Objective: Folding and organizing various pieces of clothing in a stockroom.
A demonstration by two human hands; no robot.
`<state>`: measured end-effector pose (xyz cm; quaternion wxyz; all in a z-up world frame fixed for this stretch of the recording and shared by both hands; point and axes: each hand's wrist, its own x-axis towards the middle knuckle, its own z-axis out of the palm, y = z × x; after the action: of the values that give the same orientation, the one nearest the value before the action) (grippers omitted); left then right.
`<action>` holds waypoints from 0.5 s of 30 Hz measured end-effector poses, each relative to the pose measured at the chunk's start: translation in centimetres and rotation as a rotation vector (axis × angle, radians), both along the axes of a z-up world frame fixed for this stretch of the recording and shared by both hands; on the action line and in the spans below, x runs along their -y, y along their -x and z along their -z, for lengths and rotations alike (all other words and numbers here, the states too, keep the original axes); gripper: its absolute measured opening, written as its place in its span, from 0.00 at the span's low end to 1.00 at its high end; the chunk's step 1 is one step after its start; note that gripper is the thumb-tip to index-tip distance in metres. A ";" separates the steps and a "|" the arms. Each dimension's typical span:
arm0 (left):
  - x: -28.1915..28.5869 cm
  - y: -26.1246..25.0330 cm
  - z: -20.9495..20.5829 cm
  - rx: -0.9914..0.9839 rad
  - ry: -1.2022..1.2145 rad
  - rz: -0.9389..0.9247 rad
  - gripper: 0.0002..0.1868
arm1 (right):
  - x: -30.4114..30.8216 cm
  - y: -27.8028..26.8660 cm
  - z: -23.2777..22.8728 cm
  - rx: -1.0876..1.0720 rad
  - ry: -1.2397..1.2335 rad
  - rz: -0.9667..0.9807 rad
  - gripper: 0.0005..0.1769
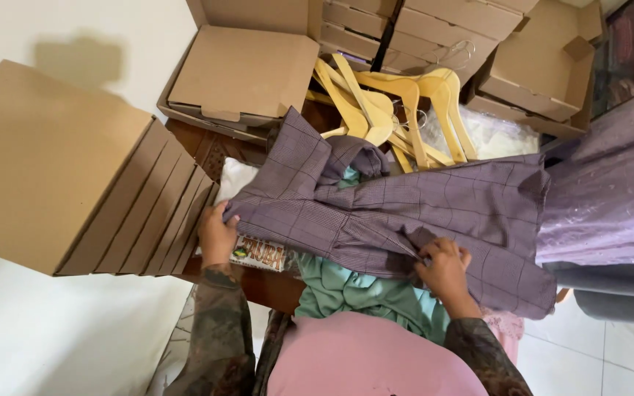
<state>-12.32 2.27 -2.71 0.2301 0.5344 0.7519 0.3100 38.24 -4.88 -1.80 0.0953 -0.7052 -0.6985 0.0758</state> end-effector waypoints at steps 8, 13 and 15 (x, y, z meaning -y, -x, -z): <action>3.4 -20.5 -4.1 -0.100 -0.404 0.491 0.38 | 5.5 0.9 -0.4 0.075 0.032 0.199 0.34; 4.1 -26.6 -1.4 -0.032 -0.449 0.859 0.35 | 6.3 2.2 0.2 0.009 -0.148 0.227 0.34; 2.5 -26.5 2.7 -0.109 -0.329 0.700 0.24 | 5.8 0.6 2.2 -0.068 -0.411 0.173 0.13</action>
<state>14.14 -0.27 -5.38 0.1928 0.8041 0.4755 0.3002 37.60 -10.70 -3.96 0.2667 -0.7253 -0.6324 -0.0532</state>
